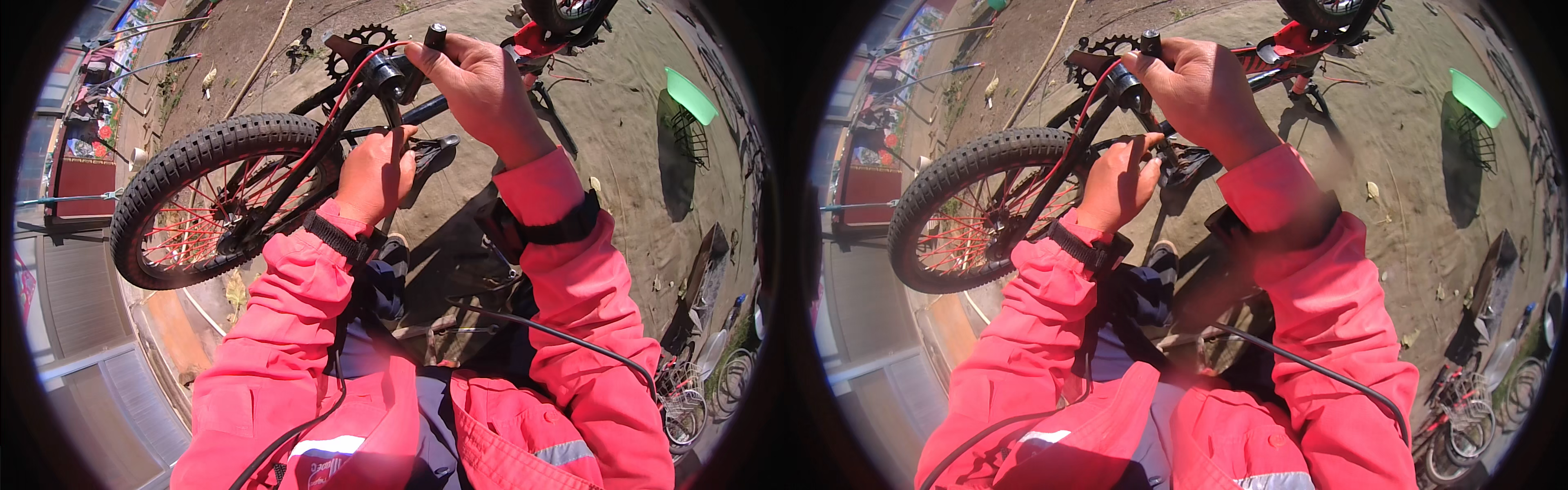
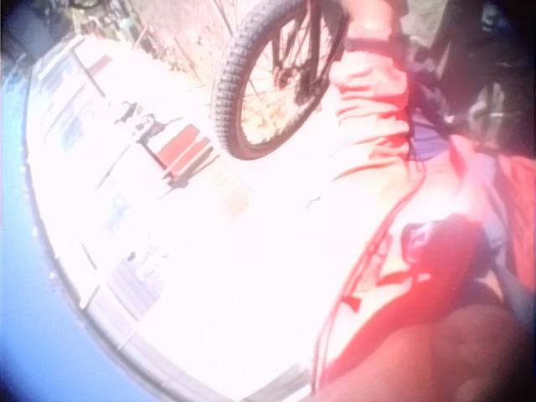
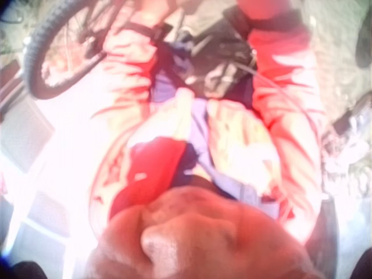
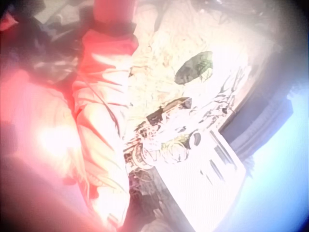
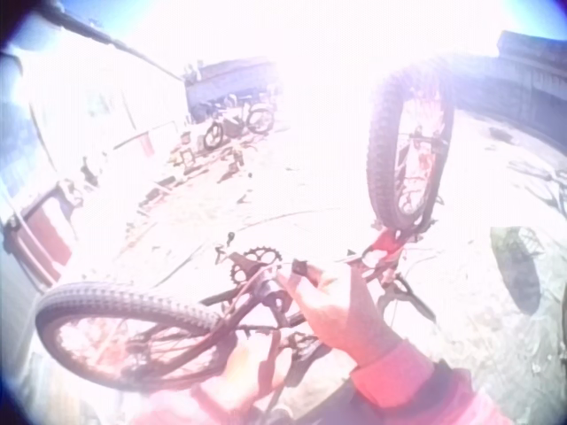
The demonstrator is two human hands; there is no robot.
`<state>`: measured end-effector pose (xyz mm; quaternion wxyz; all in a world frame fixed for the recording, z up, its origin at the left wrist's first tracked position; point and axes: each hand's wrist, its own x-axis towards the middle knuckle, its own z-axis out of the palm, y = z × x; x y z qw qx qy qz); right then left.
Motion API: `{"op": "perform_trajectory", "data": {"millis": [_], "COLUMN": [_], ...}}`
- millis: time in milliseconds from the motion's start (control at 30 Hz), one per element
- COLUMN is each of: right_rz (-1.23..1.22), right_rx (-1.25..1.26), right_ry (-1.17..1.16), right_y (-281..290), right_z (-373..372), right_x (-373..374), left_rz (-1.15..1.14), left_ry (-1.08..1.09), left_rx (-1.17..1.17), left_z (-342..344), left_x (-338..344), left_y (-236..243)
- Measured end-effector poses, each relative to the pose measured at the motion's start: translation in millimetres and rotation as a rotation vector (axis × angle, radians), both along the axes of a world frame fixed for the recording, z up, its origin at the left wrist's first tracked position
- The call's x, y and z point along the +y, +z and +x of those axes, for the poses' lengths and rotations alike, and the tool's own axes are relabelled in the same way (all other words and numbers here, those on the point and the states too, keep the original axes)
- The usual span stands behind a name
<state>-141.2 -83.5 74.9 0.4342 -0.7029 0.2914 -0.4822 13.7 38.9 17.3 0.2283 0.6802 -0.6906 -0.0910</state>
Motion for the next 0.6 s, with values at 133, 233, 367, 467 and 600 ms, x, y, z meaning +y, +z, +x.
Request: {"op": "perform_trajectory", "data": {"millis": [133, 233, 367, 467, 600], "right_rz": [-0.006, 0.002, -0.002, 0.018, 0.002], "right_rx": [-0.016, -0.006, 0.002, -0.018, -0.003], "right_ry": [-0.005, 0.000, -0.001, 0.013, 0.000], "right_y": [1.5, 1.9, 0.9, -0.4, -0.9], "right_z": [2.3, 1.4, 2.2, 2.6, 1.5], "right_x": [2.6, 2.2, 1.1, 1.4, 0.5], "left_rz": [-0.087, -0.103, -0.120, -0.100, -0.101], "left_ry": [-0.037, -0.078, -0.144, -0.176, -0.205], "left_rx": [-0.288, -0.470, -0.608, -0.671, -0.719], "left_z": [14.9, 21.2, 28.2, 30.3, 30.7], "left_x": [2.1, -4.6, -15.9, -21.0, -25.7], "left_y": [37.1, 59.8, 78.1, 83.4, 86.1]}}
